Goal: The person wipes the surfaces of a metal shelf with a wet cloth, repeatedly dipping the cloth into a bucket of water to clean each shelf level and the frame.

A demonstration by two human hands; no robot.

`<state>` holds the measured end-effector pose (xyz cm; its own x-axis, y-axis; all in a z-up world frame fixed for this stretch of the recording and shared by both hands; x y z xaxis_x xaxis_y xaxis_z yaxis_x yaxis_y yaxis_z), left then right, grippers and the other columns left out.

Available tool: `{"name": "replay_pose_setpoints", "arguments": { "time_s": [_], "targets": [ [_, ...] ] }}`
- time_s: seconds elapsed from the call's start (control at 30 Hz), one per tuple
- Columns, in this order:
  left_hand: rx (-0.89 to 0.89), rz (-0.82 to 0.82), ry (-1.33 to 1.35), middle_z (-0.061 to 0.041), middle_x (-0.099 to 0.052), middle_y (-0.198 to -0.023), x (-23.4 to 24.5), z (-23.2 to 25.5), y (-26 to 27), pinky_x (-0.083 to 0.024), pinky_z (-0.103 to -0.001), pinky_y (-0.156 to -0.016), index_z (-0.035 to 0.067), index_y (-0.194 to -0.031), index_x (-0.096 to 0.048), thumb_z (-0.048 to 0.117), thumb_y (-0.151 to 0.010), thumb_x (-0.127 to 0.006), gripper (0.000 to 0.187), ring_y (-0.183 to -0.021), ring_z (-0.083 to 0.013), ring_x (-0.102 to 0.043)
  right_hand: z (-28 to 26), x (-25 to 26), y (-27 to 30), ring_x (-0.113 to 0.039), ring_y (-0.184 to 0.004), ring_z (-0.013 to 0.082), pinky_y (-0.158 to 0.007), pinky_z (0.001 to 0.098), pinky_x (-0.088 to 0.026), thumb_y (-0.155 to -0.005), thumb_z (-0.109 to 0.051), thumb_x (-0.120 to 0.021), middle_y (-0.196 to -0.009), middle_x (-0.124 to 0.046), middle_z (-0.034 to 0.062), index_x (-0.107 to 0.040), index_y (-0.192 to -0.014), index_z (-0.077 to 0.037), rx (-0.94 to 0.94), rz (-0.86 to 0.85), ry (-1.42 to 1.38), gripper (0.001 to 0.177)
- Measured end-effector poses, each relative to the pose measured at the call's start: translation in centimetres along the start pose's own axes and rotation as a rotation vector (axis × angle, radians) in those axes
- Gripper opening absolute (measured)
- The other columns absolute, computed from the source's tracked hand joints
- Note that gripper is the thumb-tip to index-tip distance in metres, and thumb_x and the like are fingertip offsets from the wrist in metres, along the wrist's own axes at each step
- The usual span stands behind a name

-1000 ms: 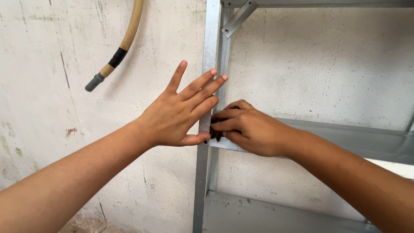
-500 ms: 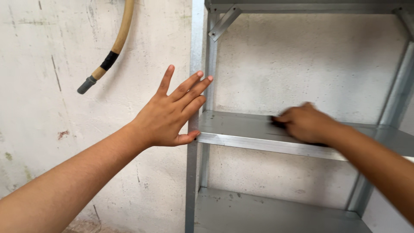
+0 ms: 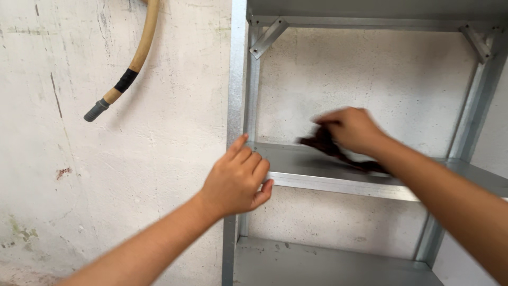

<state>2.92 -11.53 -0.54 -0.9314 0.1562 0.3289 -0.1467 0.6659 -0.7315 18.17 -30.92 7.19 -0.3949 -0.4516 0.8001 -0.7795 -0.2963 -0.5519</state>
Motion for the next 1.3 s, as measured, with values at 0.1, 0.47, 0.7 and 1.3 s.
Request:
{"name": "replay_pose_setpoints", "arguments": {
  "time_s": [0.1, 0.47, 0.7, 1.3],
  "targets": [
    [0.120, 0.172, 0.095, -0.011, -0.061, -0.067, 0.5, 0.5, 0.7, -0.045, -0.052, -0.115, 0.004, -0.074, -0.065, 0.018, -0.090, -0.062, 0.021, -0.069, -0.0250, -0.061, -7.9, -2.6, -2.3, -0.071, -0.112, 0.0208, -0.101, 0.0343, -0.055, -0.095, -0.014, -0.056, -0.127, -0.072, 0.0043, -0.073, -0.120, -0.018, 0.274, 0.029, -0.241, 0.031],
    [0.321, 0.355, 0.233, -0.010, -0.052, -0.064, 1.6, 0.9, 1.4, -0.043, -0.047, -0.118, 0.003, -0.071, -0.059, 0.012, -0.084, -0.064, 0.017, -0.065, -0.0250, -0.057, -12.9, -12.5, -5.3, -0.064, -0.119, 0.0280, -0.102, 0.0379, -0.050, -0.099, -0.022, -0.052, -0.132, -0.067, 0.0088, -0.071, -0.123, -0.010, 0.412, -0.343, 0.050, 0.033],
    [0.307, 0.318, 0.213, -0.011, -0.056, -0.067, 1.4, 0.9, 1.3, -0.042, -0.048, -0.118, 0.002, -0.074, -0.062, 0.012, -0.083, -0.064, 0.014, -0.066, -0.0252, -0.058, -5.5, -10.1, -3.9, -0.065, -0.123, 0.0208, -0.108, 0.0355, -0.048, -0.100, -0.027, -0.050, -0.134, -0.069, 0.0003, -0.068, -0.131, -0.024, 0.221, -0.434, 0.089, 0.036],
    [0.478, -0.275, -0.064, -0.021, -0.069, -0.077, -0.3, 1.2, -4.6, -0.034, -0.054, -0.117, 0.003, -0.061, -0.070, 0.030, -0.078, -0.062, 0.033, -0.076, -0.0317, -0.068, 27.1, 5.9, 8.3, -0.065, -0.124, 0.0236, -0.110, 0.0380, -0.051, -0.100, -0.029, -0.054, -0.135, -0.070, 0.0008, -0.072, -0.130, -0.026, -0.269, -0.163, 0.428, 0.036]
  ]
}}
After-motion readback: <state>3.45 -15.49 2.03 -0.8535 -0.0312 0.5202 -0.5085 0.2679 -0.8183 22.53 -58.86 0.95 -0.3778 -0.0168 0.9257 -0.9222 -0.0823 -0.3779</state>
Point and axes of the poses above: each hand's wrist, its own y-axis away from the middle knuckle, its own x-axis out of the back of the hand, z = x × y, the point moved 8 cm from there along -y, towards the middle knuckle
